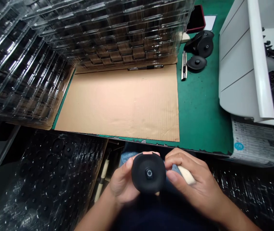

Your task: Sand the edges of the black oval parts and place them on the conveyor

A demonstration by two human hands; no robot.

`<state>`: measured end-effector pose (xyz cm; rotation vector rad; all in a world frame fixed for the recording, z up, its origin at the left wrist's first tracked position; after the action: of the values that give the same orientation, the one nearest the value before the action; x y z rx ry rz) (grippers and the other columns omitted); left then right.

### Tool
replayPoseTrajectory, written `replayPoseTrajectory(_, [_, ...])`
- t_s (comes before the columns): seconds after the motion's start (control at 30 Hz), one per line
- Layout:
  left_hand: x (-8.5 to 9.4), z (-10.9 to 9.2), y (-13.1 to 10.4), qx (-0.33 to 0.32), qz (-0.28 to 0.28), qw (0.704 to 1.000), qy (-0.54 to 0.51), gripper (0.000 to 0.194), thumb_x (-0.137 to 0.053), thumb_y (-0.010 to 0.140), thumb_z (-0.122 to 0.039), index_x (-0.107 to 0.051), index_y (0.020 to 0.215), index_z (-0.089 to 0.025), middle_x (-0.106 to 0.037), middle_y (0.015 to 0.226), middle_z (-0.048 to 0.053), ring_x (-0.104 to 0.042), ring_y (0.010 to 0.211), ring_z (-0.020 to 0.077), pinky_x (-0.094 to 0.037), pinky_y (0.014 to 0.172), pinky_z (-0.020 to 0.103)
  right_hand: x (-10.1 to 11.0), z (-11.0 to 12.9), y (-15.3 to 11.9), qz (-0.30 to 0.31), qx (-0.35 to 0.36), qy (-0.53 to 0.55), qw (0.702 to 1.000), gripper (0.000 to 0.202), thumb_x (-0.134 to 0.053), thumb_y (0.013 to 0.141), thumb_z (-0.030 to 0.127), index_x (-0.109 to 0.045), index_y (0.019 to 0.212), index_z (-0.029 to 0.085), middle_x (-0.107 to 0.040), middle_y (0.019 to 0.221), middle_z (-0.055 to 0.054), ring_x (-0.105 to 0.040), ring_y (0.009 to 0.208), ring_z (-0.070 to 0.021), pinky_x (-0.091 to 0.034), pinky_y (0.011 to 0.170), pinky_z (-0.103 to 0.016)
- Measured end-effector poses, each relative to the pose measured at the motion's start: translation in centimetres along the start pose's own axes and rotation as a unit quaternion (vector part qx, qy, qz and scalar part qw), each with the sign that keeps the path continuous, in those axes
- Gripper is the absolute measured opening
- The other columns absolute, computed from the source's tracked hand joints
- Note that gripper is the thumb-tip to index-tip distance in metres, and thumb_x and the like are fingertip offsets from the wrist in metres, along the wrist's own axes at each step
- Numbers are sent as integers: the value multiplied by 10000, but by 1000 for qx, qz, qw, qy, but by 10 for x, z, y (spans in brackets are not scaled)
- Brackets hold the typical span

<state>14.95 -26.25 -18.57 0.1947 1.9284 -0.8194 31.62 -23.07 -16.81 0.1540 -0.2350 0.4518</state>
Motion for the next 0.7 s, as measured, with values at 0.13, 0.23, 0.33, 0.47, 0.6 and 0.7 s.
replayPoseTrajectory(0.13, [0,-1,-1,-5,10,1000,10,373,-677,810,-459,-737,1080,-209,-640,1224,102,-665,971,247,-617,632,292,-6,-1,-2,43,-27,53,997,89,-573,925,286,-603,901,205,-604,826,-12,-585,752,-128,-478,691,-257])
replayPoseTrajectory(0.23, [-1,-2,0,-8,7,1000,10,379,-681,803,-459,-739,1080,-207,-650,1182,100,-661,976,256,-616,638,295,-9,-1,-3,45,-36,70,996,61,-591,919,261,-613,902,207,-614,828,-9,-593,767,-124,-479,710,-247])
replayPoseTrajectory(0.33, [-1,-1,0,-8,6,1000,14,387,-689,792,-459,-740,1072,-196,-652,1146,103,-655,963,252,-609,646,291,-10,-1,-2,39,-43,75,995,39,-607,911,241,-622,890,211,-615,815,2,-594,758,-112,-473,707,-232])
replayPoseTrajectory(0.47, [0,-2,-1,-26,16,999,30,394,-679,799,-449,-727,1091,-189,-615,1221,93,-636,972,233,-600,665,287,-11,-2,-1,26,-45,72,996,18,-626,899,225,-630,888,212,-623,805,12,-596,743,-98,-475,695,-216])
replayPoseTrajectory(0.6, [3,-4,-1,-39,21,998,50,460,-680,801,-424,-684,1162,-138,-635,1155,92,-616,1018,202,-551,839,275,-10,-2,0,-6,-11,47,999,59,-629,886,151,-648,913,201,-642,804,1,-606,739,-98,-492,674,-219])
replayPoseTrajectory(0.7, [6,-6,1,-64,19,995,77,508,-714,779,-401,-653,1212,-143,-624,1227,93,-587,1130,226,-456,1015,310,-5,-3,-3,-60,90,-23,994,237,-619,849,51,-666,1029,198,-650,827,-27,-606,779,-133,-518,678,-273])
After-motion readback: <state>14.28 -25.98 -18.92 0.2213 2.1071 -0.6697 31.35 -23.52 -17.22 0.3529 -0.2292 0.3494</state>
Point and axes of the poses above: each hand's wrist, its own y-axis towards the middle knuckle, its own x-axis out of the back of the hand, z = x × y, the point moved 3 cm from there along y, towards the middle knuckle
